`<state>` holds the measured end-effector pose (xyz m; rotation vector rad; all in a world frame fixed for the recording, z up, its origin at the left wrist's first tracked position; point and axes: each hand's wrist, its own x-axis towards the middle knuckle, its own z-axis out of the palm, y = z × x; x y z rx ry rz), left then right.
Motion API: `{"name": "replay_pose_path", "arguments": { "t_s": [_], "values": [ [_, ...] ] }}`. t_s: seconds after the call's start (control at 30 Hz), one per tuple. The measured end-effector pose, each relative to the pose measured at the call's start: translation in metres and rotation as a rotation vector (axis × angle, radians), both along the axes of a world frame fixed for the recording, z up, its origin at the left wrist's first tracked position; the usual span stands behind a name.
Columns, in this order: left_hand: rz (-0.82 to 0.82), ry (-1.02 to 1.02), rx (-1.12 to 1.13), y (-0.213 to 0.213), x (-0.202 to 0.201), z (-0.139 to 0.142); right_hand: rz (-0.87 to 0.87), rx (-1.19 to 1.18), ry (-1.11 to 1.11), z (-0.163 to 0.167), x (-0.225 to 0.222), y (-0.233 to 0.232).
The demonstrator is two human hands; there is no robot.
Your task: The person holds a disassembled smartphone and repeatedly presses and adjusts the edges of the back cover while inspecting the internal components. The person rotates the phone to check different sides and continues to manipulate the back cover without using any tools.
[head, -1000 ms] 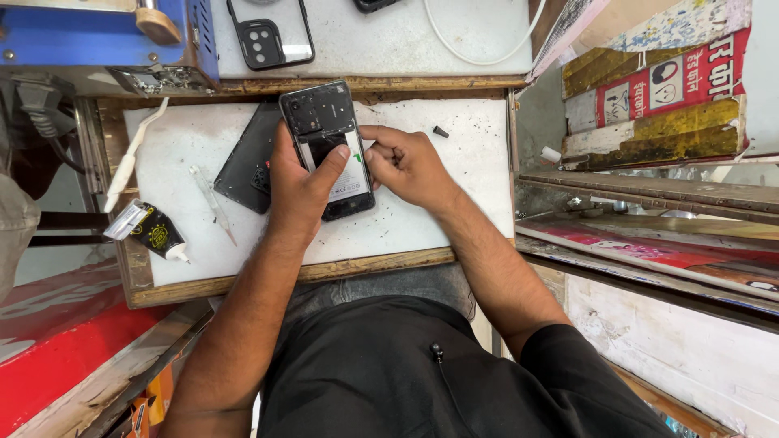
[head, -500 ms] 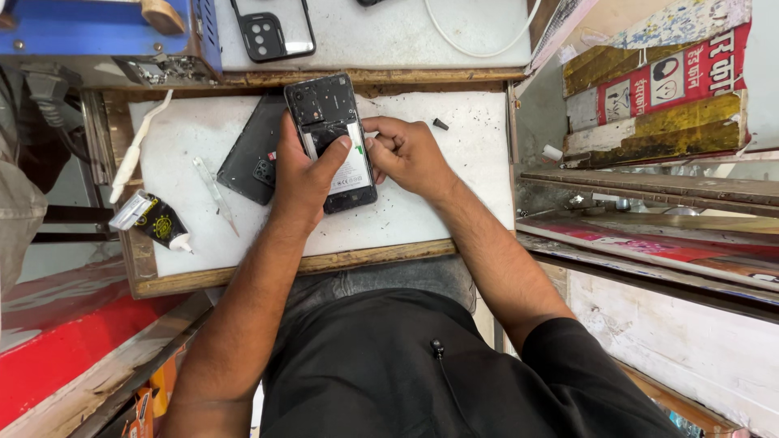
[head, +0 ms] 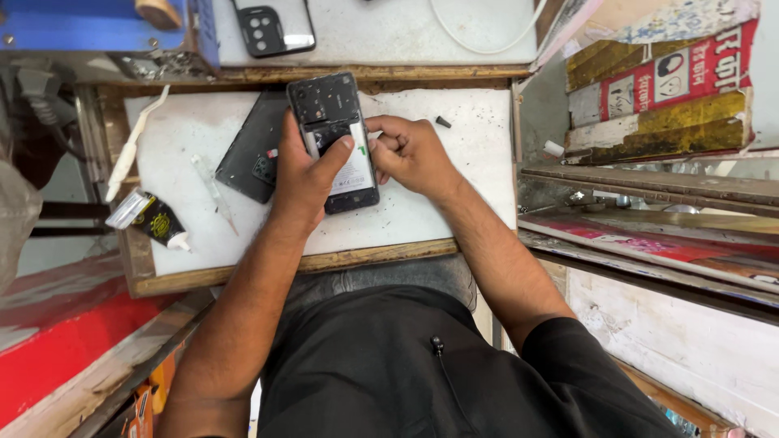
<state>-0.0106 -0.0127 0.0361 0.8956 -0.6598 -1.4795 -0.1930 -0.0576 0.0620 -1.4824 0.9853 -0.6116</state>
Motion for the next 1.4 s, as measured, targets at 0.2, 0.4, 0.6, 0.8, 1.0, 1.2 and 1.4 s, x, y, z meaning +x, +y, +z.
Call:
{"name": "replay_pose_path", "arguments": {
  "t_s": [0.2, 0.4, 0.6, 0.8, 1.0, 1.2, 1.4],
  "values": [
    [0.002, -0.002, 0.002, 0.000, 0.004, -0.007, 0.111, 0.017, -0.105, -0.002, -0.012, -0.003],
    [-0.020, -0.086, 0.018, 0.002, 0.010, -0.011, 0.110, -0.002, 0.001, -0.008, -0.008, -0.001],
    [-0.050, -0.117, 0.003, -0.001, 0.015, -0.008, 0.009, 0.021, 0.089, -0.012, 0.005, 0.000],
    [-0.031, -0.070, 0.048, -0.001, 0.017, -0.005, 0.176, -0.076, -0.017, -0.009, -0.002, -0.005],
    [-0.043, -0.104, 0.008, 0.000, 0.013, -0.005, 0.088, -0.049, 0.090, -0.006, 0.002, 0.000],
    [-0.038, -0.110, 0.002, -0.001, 0.011, -0.006, 0.006, -0.008, 0.102, -0.009, 0.006, 0.002],
    [-0.026, -0.098, 0.043, 0.001, 0.014, -0.005, 0.165, -0.143, 0.090, -0.006, 0.001, -0.001]
  ]
}}
